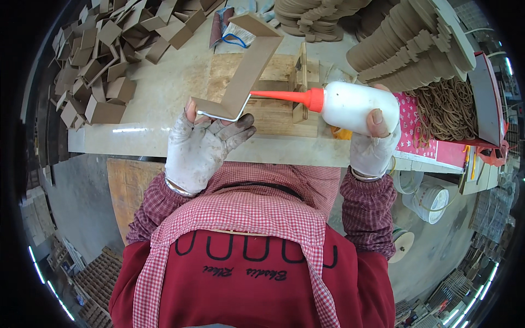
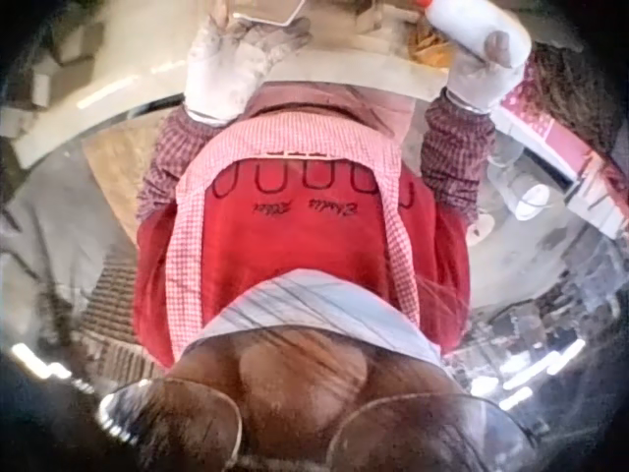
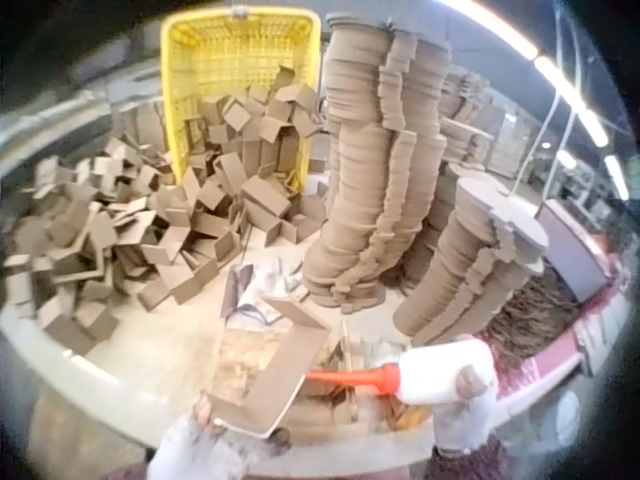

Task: Assemble cardboard packaging components using glue and rubber bands, then pack items into boxes

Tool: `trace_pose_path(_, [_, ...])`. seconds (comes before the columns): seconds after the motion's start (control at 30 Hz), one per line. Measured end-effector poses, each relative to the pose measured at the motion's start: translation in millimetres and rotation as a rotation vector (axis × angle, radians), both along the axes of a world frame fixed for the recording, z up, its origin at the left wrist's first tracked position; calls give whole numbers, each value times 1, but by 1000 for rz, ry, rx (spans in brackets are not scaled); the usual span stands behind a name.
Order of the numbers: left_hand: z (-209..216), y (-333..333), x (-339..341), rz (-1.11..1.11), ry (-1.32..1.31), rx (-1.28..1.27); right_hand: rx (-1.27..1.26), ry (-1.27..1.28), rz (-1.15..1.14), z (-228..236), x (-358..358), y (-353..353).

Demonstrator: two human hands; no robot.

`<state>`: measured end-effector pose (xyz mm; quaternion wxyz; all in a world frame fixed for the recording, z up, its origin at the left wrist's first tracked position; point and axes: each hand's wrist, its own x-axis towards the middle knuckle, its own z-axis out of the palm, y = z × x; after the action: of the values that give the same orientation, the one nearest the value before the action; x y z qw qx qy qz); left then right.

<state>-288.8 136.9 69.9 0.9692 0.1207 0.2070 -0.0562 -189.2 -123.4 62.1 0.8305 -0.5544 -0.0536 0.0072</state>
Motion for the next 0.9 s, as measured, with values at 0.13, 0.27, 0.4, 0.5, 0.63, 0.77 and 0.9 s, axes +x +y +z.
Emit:
trace_pose_path(0.13, [-1, 0, -1, -11, -7, -25, -22, -37, -49, 2, 11, -2])
trace_pose_path(0.27, [-3, 0, -1, -15, -11, -51, -26, -43, -110, 5, 21, -4])
trace_pose_path(0.4, [-5, 0, -2, -33, -64, -70, -4, -74, -117, 10, 32, -7])
trace_pose_path(0.5, [-7, 0, -2, -27, -81, -70, 7, -89, -158, 11, 40, -10])
trace_pose_path(0.63, [-8, 1, -2, -22, -27, -75, 22, -102, -166, 12, 48, -15])
trace_pose_path(0.77, [-8, -1, -3, -19, -31, -35, 118, -27, -199, 14, 52, -15])
trace_pose_path(0.9, [-6, -4, -4, -37, -134, 24, 264, -21, -154, 20, 50, -8])
